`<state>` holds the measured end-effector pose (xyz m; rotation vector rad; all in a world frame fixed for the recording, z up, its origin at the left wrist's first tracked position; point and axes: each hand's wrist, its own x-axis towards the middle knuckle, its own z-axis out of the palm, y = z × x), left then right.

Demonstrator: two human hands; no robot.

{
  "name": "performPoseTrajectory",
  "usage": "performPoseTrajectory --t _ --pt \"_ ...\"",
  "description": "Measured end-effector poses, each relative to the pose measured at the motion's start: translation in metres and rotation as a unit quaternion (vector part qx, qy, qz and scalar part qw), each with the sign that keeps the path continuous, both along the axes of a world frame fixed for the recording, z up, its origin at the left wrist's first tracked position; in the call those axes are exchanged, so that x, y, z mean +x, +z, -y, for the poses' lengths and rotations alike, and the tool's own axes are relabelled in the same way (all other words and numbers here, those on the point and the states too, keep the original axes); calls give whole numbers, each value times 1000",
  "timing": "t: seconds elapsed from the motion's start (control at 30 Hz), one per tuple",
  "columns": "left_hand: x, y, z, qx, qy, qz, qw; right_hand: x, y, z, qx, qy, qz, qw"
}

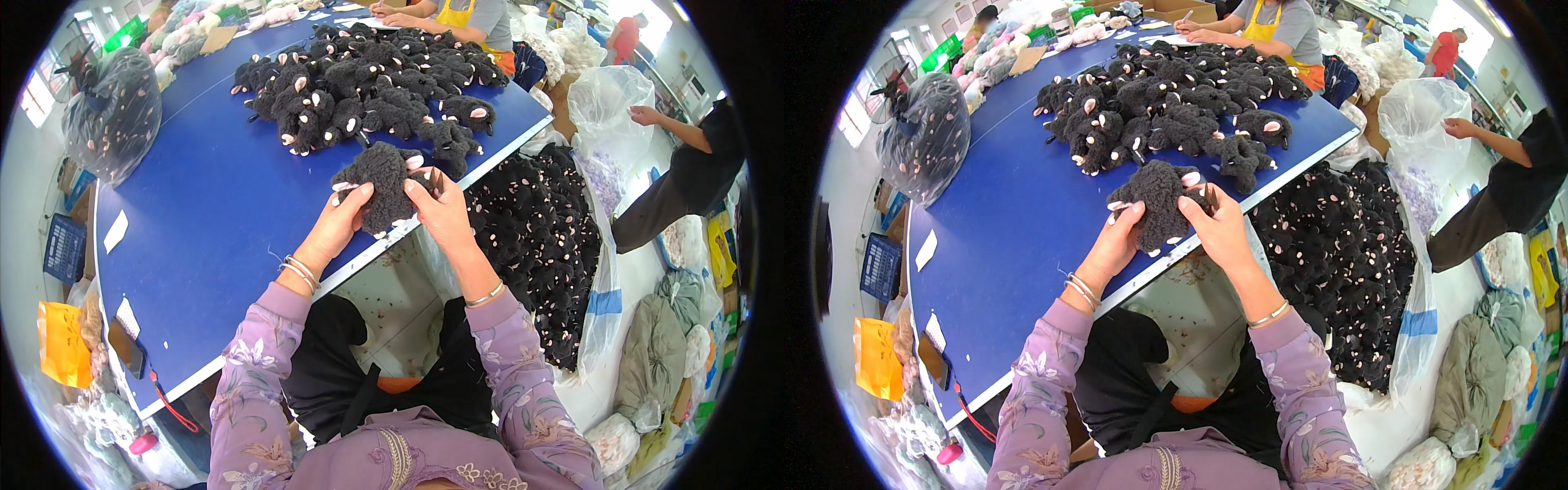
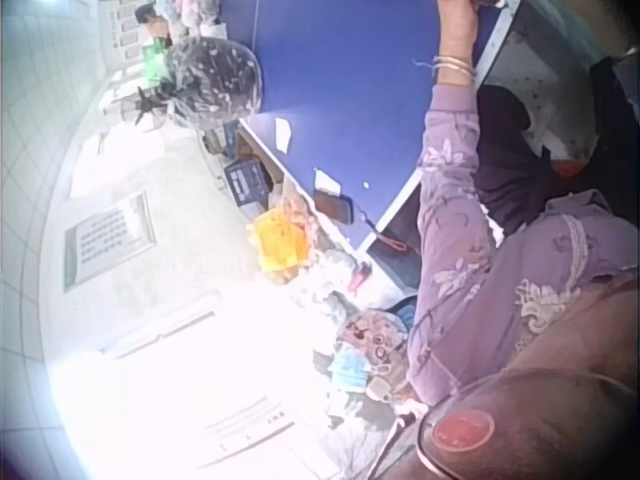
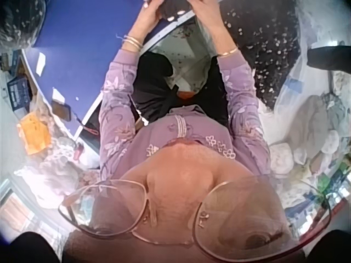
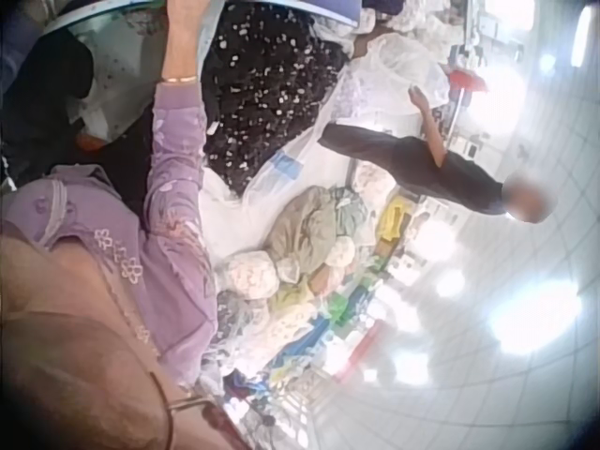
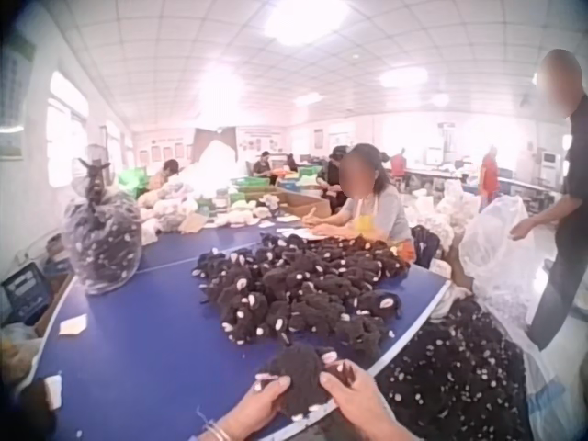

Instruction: The person trims loose threads and excess fabric from small black stuffed animals using small scissors. They handle each toy one at a time, rotate it to access different areas, and place the finished items on the table.

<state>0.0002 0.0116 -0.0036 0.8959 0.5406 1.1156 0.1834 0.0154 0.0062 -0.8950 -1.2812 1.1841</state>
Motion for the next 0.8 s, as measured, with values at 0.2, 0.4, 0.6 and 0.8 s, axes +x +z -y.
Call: performPoseTrajectory --t 0.2,0.4,0.6,0.8 --pt "-4 -10 -5 -24 62 -90 994 7 -2 -1 -52 -8 -17 998" --pt "-2 -7 -3 -17 86 -113 990 10 3 -1 -112 -26 -44 992" --pt "-2 -7 -4 -3 84 -134 987 14 -5 -3 -66 -24 -33 997" --pt "-5 -5 -5 -15 80 -141 987 14 1 -2 -125 -9 -37 991"
